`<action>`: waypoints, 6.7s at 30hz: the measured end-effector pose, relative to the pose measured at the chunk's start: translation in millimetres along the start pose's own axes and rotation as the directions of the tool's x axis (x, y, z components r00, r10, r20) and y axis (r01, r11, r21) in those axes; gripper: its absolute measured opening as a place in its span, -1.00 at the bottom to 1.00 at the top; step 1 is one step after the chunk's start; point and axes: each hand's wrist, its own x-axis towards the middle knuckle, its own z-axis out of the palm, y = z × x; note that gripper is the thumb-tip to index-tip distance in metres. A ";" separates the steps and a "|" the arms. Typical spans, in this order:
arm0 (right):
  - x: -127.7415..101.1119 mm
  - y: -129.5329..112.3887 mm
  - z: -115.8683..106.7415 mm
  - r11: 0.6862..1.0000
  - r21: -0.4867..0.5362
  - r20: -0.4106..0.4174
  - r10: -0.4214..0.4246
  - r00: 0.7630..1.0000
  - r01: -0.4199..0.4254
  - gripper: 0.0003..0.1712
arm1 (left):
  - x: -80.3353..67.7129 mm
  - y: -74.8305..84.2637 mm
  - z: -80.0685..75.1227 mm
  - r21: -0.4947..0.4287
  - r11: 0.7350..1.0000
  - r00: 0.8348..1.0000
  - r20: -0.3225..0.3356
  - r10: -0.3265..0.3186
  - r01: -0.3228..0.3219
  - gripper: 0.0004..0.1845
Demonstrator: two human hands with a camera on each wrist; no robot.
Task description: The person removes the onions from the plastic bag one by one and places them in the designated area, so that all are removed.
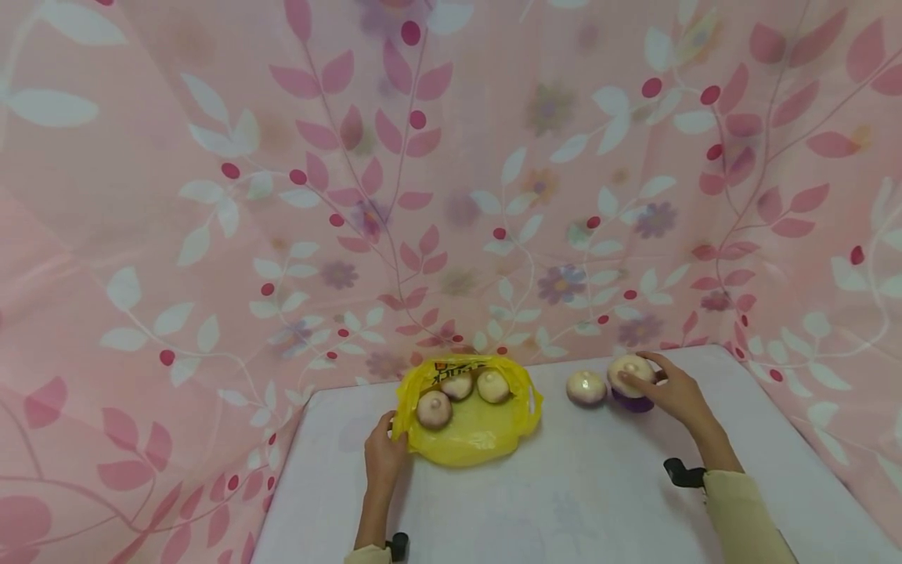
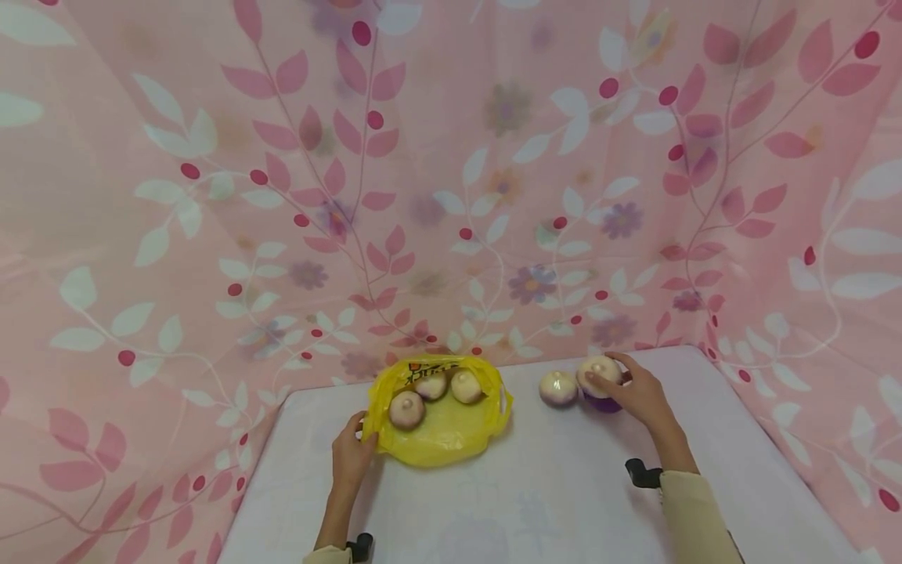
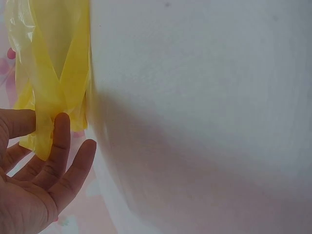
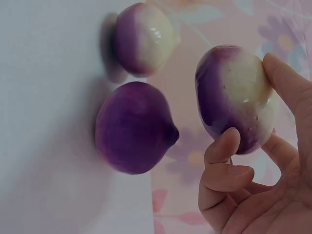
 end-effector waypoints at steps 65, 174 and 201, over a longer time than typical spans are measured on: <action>-3.2 87.7 -4.3 0.877 0.181 -0.077 0.463 0.883 -0.444 0.18 | -2.2 -2.2 -1.6 0.000 1.000 0.999 -0.030 0.027 -0.027 -0.59; 11.5 -40.2 90.3 0.994 0.112 -0.052 0.004 0.999 0.002 -0.14 | -2.5 -1.3 -0.3 0.012 0.999 0.999 -0.021 0.030 -0.030 -0.56; 18.1 -75.0 125.3 0.983 0.176 -0.006 -0.042 0.999 0.042 -0.21 | -3.1 -0.3 0.6 0.003 1.000 1.000 -0.013 0.023 -0.023 -0.56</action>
